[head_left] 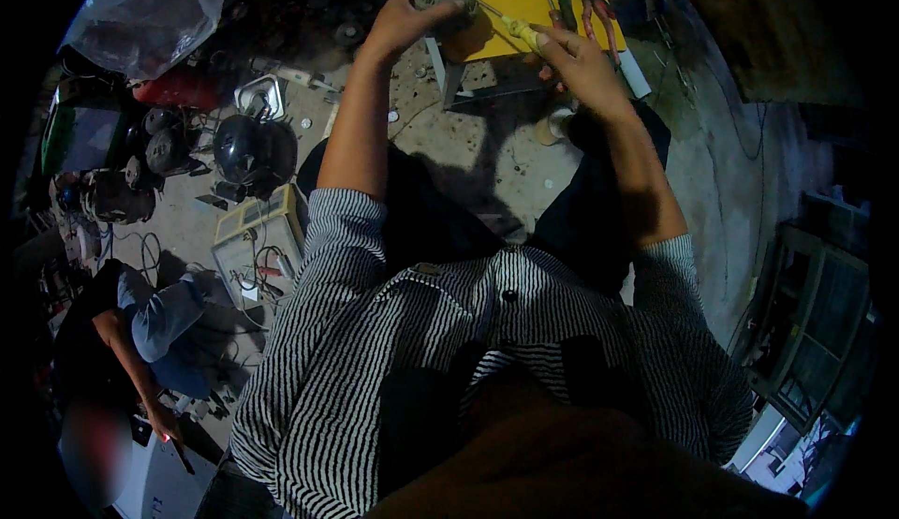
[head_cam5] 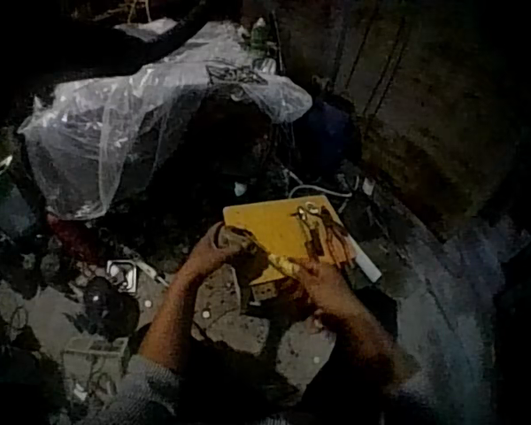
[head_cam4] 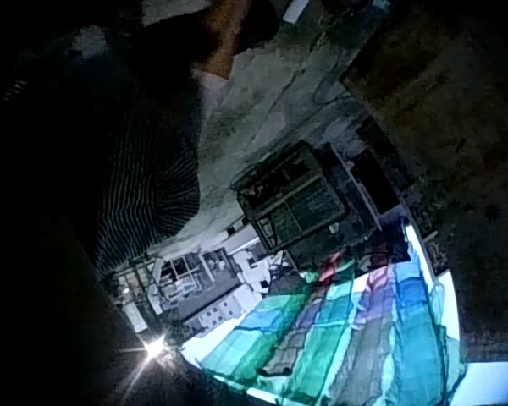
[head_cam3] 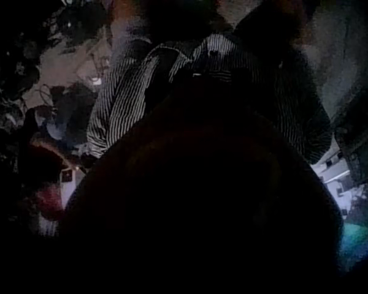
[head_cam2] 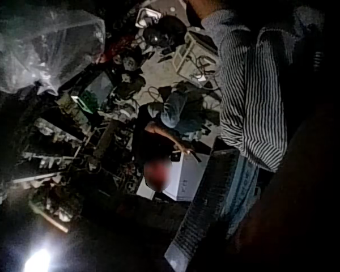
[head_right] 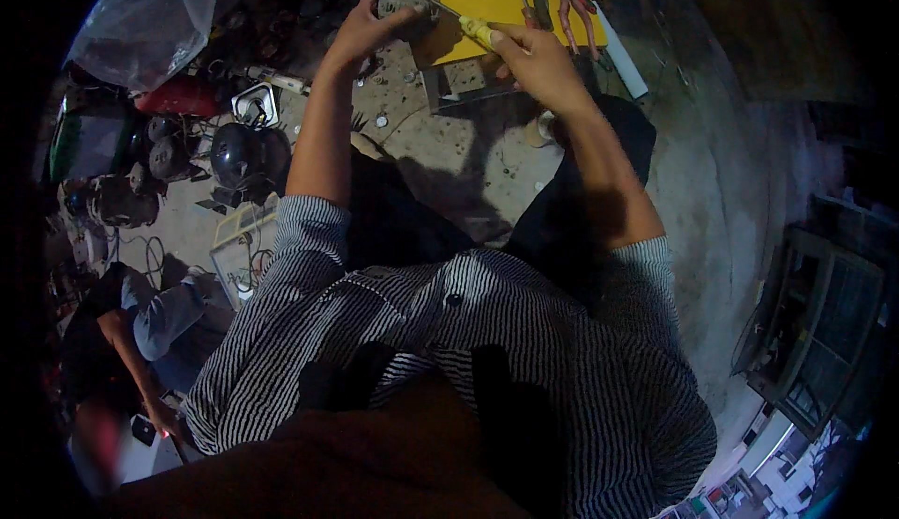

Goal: The person disassembles a small electric motor on a yellow workbench, using a screwdriver to remove screws and separate the housing. They manipulate the internal components, including the rotor and stator, and use pliers to adjust parts before reassembling the motor.

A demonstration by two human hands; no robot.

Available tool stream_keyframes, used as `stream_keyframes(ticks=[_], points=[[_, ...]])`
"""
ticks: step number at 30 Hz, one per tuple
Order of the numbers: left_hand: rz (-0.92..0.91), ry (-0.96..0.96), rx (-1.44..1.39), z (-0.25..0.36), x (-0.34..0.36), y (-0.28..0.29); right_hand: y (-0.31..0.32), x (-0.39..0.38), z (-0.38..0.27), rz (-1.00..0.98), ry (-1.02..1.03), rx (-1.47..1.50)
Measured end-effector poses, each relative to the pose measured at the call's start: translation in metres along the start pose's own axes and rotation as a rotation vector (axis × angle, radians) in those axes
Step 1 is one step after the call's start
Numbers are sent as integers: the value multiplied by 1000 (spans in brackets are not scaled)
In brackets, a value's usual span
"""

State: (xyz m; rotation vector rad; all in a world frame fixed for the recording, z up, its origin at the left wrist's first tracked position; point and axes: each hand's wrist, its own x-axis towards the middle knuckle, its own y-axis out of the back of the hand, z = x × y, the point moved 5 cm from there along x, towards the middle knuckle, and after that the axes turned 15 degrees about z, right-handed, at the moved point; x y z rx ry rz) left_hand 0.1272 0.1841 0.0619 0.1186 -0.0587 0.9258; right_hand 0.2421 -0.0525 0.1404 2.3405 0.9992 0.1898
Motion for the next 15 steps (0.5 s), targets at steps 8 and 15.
stream_keyframes(ticks=[8,15], points=[[16,-2,77,-6,2,1,4,1,-14,22,46,-93],[21,42,164,-9,4,-2,-10,-2,-5,-191,-207,273]])
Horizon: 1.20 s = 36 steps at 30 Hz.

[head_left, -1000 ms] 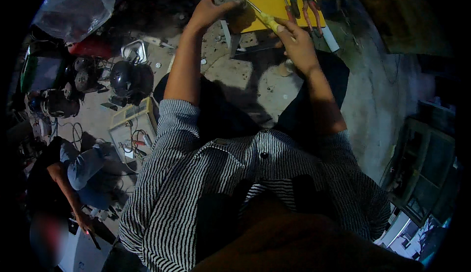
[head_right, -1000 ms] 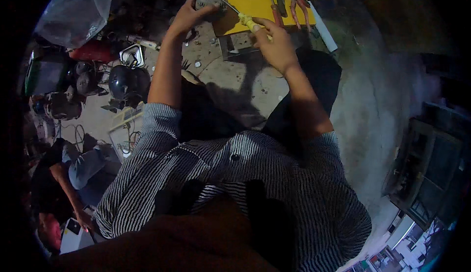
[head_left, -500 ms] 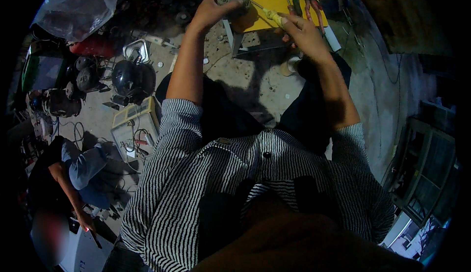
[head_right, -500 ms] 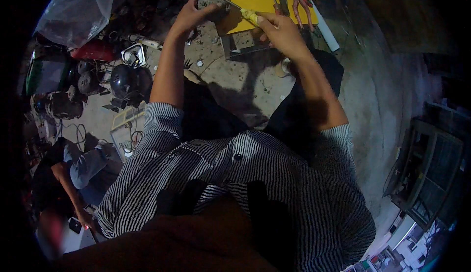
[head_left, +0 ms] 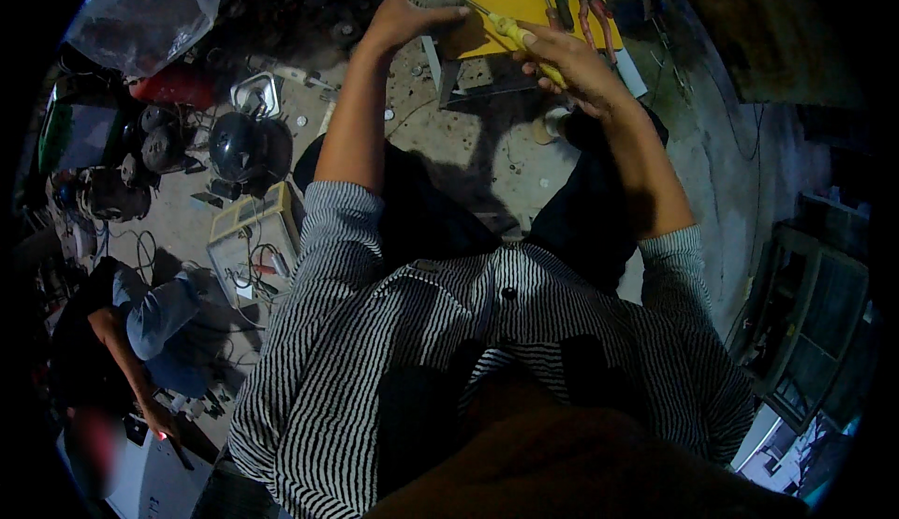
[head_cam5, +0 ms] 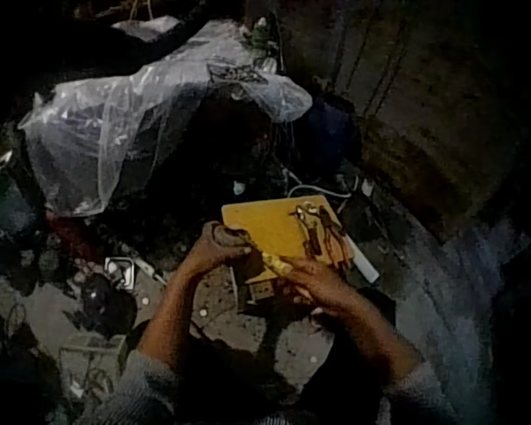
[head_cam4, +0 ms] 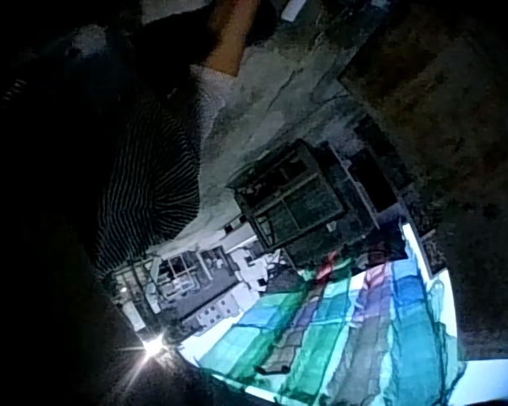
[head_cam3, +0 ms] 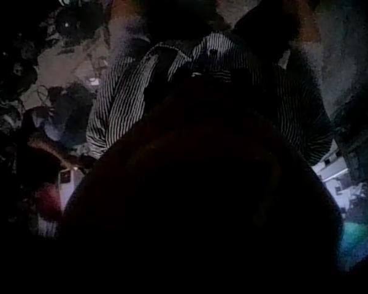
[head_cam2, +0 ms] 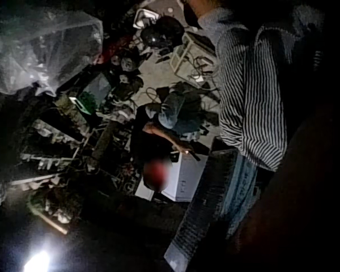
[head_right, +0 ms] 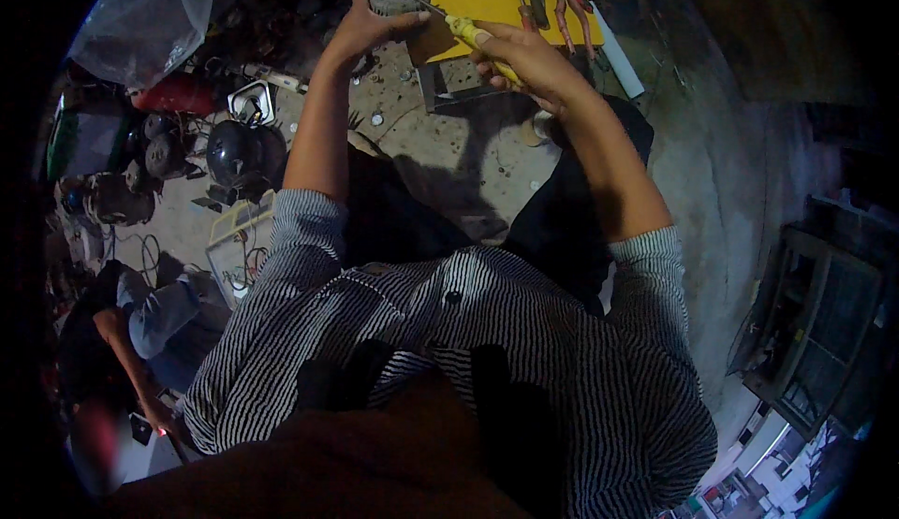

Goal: The person disassembles a small electric motor on a yellow workbench, using a screwdriver to remove screws and separate the housing. They manipulate the internal components, including the rotor and stator, and use pliers to adjust parts before reassembling the motor.

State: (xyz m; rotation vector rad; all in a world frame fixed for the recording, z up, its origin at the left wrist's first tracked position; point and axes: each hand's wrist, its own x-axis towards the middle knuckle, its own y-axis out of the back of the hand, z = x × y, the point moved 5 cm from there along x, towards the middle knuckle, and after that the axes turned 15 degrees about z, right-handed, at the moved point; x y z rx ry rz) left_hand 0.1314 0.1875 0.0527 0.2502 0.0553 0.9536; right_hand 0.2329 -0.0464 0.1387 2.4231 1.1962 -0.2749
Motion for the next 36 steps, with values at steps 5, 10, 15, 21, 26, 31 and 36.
stream_keyframes(ticks=[5,10,15,21,26,31,36], points=[[-6,-84,-9,-5,3,-3,-8,0,3,-61,-66,88],[51,-142,114,8,-7,-1,-14,1,13,49,-6,82],[94,-112,162,1,-8,-2,-27,8,29,165,188,32],[106,-68,209,4,-12,-4,-16,6,21,137,61,-17],[111,-50,160,-5,-6,-3,-6,-9,2,-21,-30,84],[103,-76,123,-3,-6,-9,-4,-6,-2,5,-69,75],[105,-91,162,1,-5,-6,4,5,-7,-82,-259,278]])
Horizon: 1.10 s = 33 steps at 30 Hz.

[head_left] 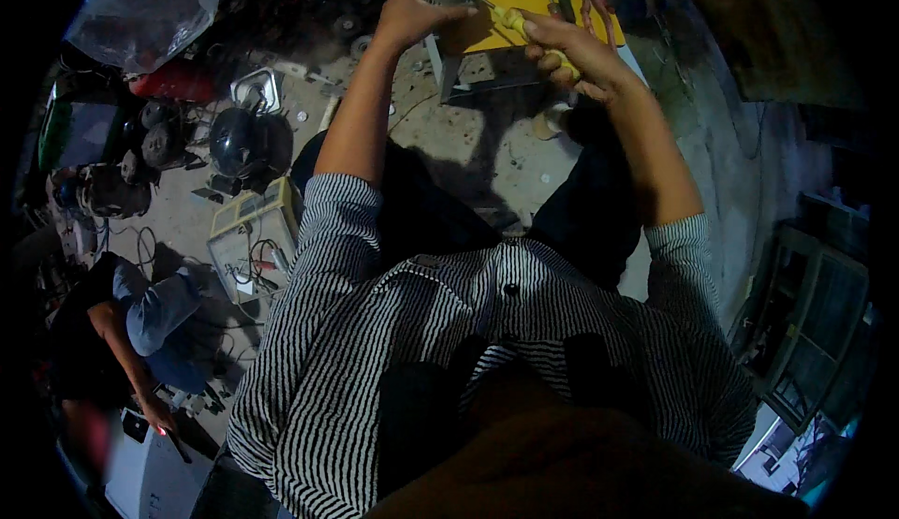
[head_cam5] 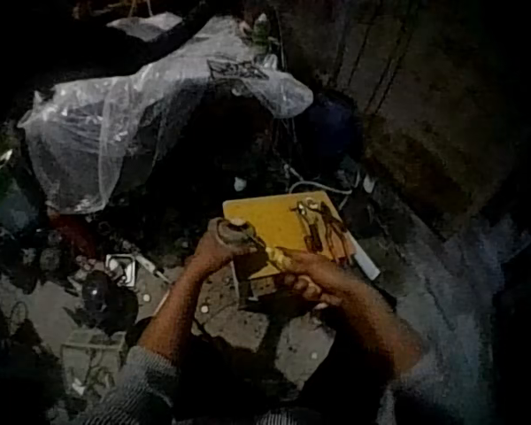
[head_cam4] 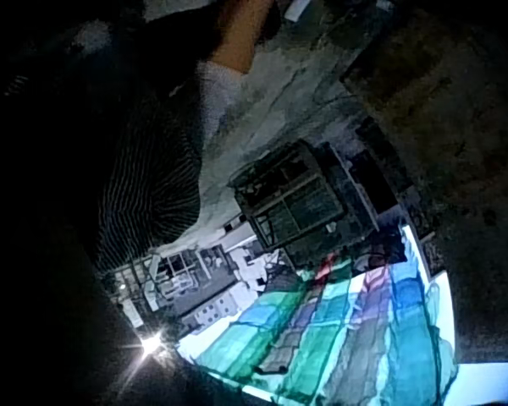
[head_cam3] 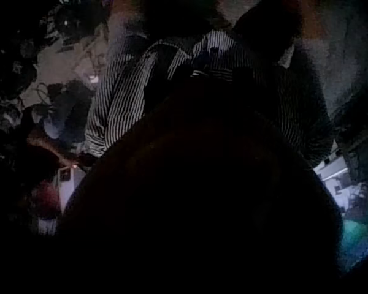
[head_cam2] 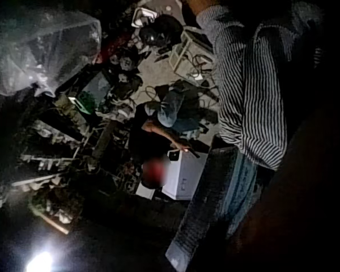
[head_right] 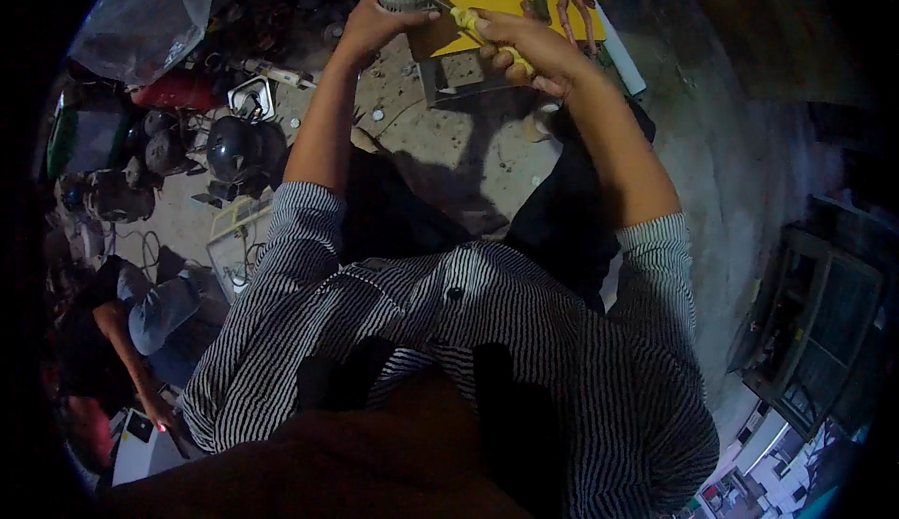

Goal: The person disassembles a small electric motor on a yellow workbench, using a screwdriver to remove screws and separate the housing. They manipulate the internal components, including the rotor and stator, and use pliers to adjust parts before reassembling the motor.

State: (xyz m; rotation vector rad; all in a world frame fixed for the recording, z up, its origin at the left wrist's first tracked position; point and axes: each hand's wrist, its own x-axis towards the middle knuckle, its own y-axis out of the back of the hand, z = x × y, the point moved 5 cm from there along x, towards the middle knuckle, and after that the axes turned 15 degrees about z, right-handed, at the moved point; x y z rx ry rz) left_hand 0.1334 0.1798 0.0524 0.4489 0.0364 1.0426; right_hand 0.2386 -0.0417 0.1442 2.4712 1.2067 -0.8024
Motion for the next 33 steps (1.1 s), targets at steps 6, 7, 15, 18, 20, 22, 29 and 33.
stream_keyframes(ticks=[6,7,15,18,20,22,29,33], points=[[-2,5,-23,3,0,-1,6,9,-3,-7,-44,55],[-6,9,-28,4,0,-2,5,8,-1,3,-42,63],[35,1,-49,2,0,-1,-16,4,13,88,135,36],[59,-9,23,7,-1,0,-21,1,18,146,221,-14],[52,-17,37,14,-3,1,-19,3,22,146,232,2],[42,-38,26,16,-3,2,-17,2,25,157,245,-33],[119,-112,149,-9,-5,-4,-9,12,8,134,206,-242],[123,-172,199,-7,-20,-19,-6,35,29,115,258,-245]])
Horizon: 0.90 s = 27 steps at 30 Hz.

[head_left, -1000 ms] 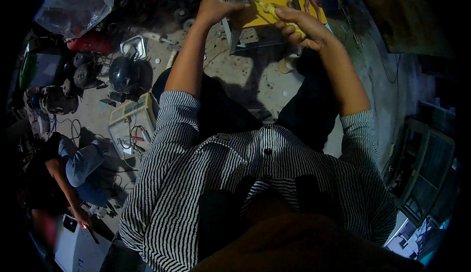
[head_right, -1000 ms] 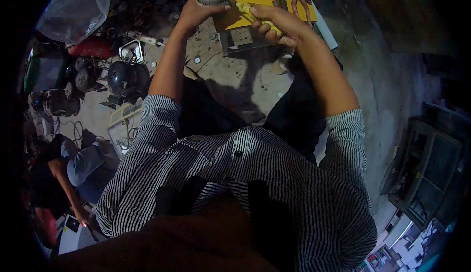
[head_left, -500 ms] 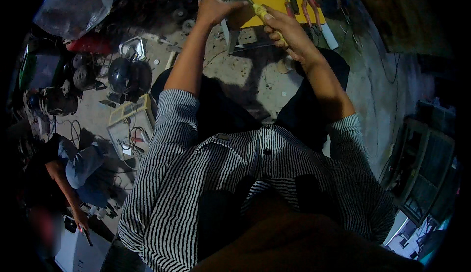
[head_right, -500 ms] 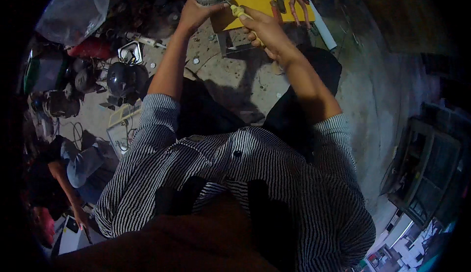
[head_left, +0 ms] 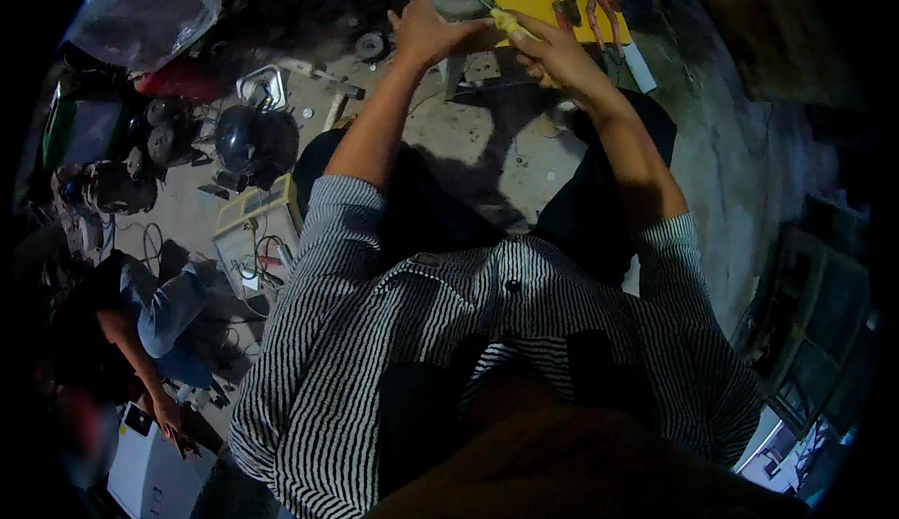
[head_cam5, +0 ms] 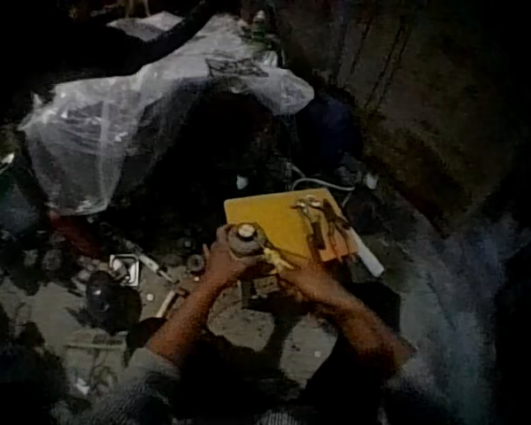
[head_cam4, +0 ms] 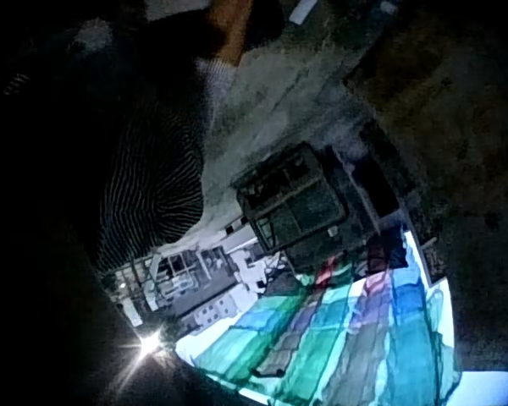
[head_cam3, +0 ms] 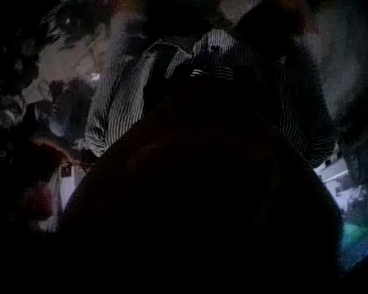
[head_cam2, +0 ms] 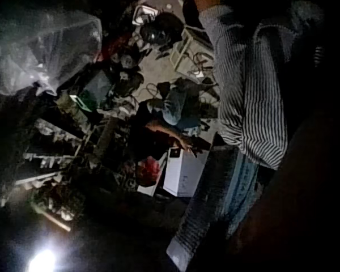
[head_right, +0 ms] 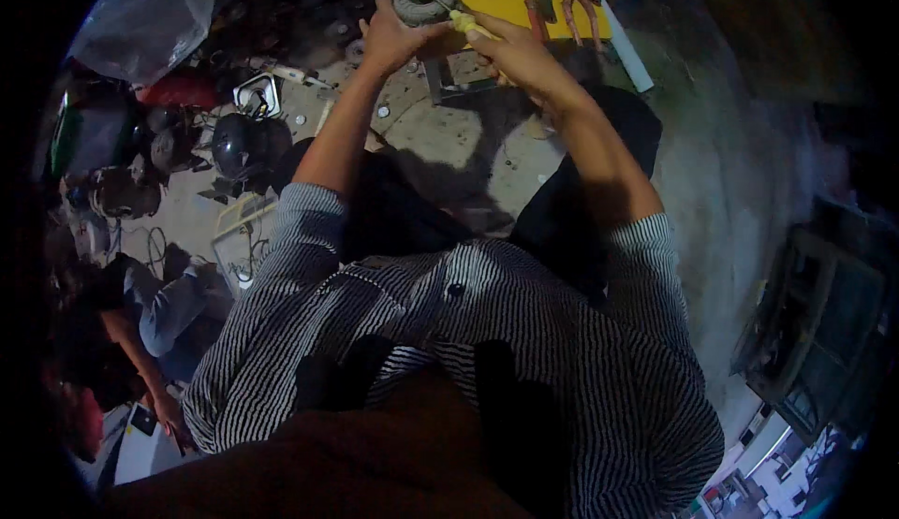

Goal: The person disassembles a small electric motor on a yellow workbench, using a screwdriver to remove screws and separate the housing. They manipulate the internal components, including the rotor and stator, and use pliers to adjust parts before reassembling the motor.

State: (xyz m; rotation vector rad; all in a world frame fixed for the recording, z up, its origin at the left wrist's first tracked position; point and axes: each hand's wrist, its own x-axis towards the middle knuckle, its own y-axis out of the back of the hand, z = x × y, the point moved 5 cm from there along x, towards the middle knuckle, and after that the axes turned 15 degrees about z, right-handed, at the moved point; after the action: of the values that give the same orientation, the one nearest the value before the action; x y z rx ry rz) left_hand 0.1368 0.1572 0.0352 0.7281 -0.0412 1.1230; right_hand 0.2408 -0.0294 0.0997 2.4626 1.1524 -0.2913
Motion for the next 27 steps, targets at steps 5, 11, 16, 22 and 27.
stream_keyframes(ticks=[5,11,16,22,27], points=[[77,-43,35,2,-7,-6,0,-27,4,97,42,-86],[3,-137,-45,18,0,7,0,-27,16,117,157,-222],[82,-132,-120,6,2,0,-3,-27,11,293,480,-341],[50,-91,-285,4,-8,-3,-9,-26,20,322,472,-291],[180,-272,-100,5,-10,0,-9,-23,23,333,554,-242]])
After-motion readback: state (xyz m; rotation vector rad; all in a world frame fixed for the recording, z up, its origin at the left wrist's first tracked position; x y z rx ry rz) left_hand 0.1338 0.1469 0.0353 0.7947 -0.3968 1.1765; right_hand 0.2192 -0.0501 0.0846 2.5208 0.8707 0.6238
